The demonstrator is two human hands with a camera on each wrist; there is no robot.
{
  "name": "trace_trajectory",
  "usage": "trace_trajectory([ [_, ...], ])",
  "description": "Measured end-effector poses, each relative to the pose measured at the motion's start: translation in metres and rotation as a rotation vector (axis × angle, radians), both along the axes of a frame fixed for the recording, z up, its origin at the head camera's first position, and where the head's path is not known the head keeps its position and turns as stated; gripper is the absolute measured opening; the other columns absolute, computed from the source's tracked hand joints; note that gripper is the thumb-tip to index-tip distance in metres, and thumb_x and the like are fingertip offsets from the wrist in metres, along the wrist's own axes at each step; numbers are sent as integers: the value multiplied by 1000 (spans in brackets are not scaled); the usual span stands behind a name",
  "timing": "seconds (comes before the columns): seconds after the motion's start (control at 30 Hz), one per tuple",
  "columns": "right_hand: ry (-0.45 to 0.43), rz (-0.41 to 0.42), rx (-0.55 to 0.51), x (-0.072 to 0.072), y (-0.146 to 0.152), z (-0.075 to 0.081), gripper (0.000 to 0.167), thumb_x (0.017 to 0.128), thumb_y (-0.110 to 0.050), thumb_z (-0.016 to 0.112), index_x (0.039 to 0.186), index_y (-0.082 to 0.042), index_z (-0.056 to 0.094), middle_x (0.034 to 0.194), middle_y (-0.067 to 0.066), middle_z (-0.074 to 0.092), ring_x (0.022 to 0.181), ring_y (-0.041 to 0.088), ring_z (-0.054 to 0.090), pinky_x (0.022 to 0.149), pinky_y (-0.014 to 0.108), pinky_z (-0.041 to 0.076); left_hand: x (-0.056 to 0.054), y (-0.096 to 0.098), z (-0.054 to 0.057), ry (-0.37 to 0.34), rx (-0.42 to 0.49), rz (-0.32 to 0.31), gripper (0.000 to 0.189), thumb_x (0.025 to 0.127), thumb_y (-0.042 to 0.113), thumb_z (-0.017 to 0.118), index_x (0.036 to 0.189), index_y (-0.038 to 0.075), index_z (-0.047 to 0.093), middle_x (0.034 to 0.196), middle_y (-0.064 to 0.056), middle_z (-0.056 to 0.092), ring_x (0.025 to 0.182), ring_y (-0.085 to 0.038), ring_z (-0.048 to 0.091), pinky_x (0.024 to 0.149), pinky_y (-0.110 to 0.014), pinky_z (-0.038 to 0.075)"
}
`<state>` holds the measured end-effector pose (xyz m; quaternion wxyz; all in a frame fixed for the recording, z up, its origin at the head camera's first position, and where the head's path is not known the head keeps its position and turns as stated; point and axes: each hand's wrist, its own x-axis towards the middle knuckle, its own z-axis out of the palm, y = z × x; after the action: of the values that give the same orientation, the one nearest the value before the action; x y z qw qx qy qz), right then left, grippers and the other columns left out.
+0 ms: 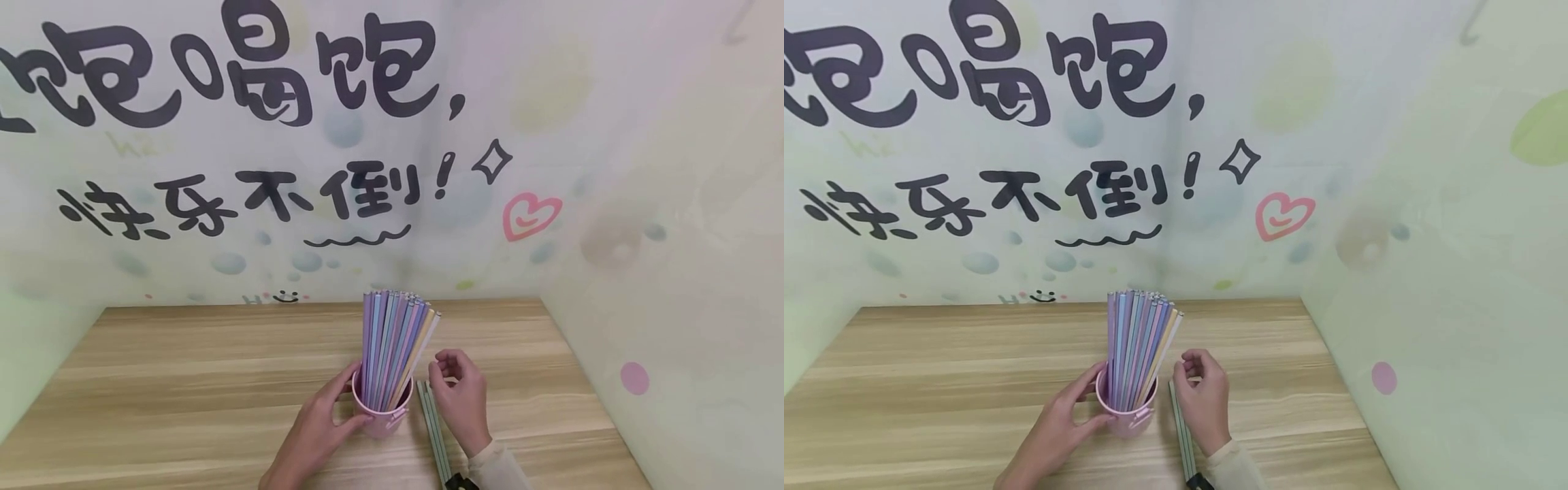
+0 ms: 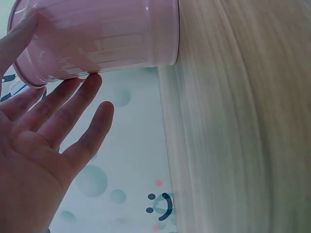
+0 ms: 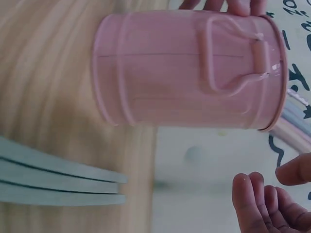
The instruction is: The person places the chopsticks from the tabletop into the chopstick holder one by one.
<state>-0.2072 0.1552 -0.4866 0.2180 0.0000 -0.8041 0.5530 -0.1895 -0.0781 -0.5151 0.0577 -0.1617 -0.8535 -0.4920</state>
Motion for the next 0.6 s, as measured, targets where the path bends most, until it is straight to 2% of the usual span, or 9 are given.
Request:
trace_trajectory([
  [0.17,-76,24,92,1,11,-18,2,86,3,67,88,3,67,75,3,64,66,10,60,57,21,55,0,0,0,-3,3,-6,91,78,18,85,152,39,37,137,9,59,115,-13,62,104,-48,48],
  [0.3,-156,46,180,1,20,-30,4,82,3,70,81,1,67,70,0,61,62,8,55,55,19,50,0,0,1,-4,-1,-5,91,78,17,85,152,38,37,138,8,59,115,-13,62,104,-47,48],
  [0.6,-336,98,309,8,28,-45,7,80,1,71,82,-3,66,72,-1,57,65,11,52,56,21,48,-1,0,2,0,-1,-11,91,78,19,85,152,38,36,139,6,58,115,-13,62,103,-46,48],
])
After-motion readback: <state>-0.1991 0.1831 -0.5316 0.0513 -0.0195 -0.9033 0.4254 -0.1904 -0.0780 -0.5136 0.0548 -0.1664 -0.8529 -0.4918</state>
